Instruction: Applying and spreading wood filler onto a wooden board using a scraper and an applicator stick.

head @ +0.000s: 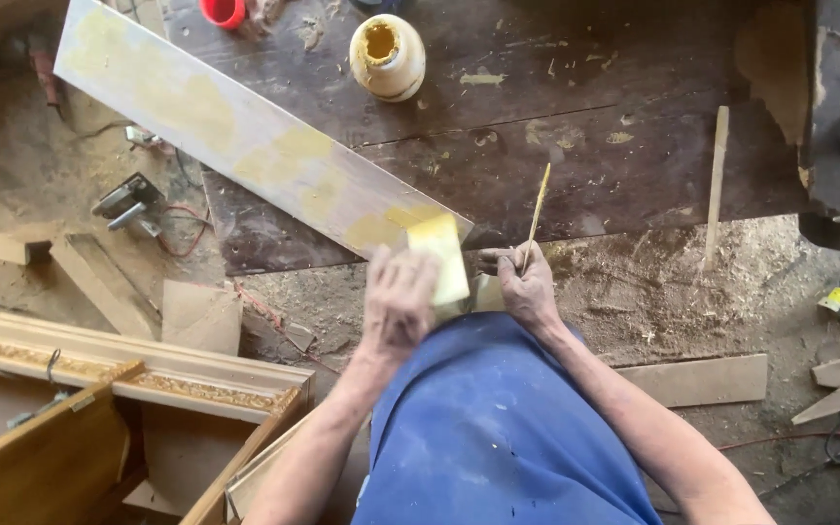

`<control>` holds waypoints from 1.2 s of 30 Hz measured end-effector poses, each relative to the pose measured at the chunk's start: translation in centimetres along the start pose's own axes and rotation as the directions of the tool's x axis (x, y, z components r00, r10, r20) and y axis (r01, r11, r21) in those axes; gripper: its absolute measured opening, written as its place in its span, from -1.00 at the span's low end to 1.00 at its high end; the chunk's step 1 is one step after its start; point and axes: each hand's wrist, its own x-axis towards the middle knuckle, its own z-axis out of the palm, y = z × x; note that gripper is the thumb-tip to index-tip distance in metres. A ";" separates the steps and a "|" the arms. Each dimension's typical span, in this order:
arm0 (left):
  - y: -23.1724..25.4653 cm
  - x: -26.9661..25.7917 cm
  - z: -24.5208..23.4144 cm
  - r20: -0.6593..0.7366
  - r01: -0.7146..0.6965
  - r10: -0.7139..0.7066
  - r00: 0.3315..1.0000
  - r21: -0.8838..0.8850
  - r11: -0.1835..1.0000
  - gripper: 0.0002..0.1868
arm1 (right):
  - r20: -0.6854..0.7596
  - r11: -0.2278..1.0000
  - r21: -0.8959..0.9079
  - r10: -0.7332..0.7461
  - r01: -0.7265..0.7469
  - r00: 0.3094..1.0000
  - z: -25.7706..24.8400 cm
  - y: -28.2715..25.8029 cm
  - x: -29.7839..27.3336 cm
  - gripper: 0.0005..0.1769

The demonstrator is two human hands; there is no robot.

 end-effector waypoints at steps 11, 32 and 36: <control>0.9 1.0 0.7 0.036 0.046 -0.046 0.998 -0.001 0.999 -0.60 | 0.041 0.990 -0.059 -0.129 0.131 0.991 -1.1 2.1 2.1 -0.76; -2.7 3.8 -1.5 -0.136 0.195 -0.189 0.973 0.029 0.980 -0.77 | 0.077 0.982 -0.052 -0.176 0.180 0.981 1.3 0.9 4.6 -0.77; -0.3 2.1 -1.7 -0.008 0.194 -0.196 0.981 -0.107 0.975 -0.71 | 0.082 0.973 -0.073 -0.211 0.217 0.974 1.5 1.1 4.8 -0.78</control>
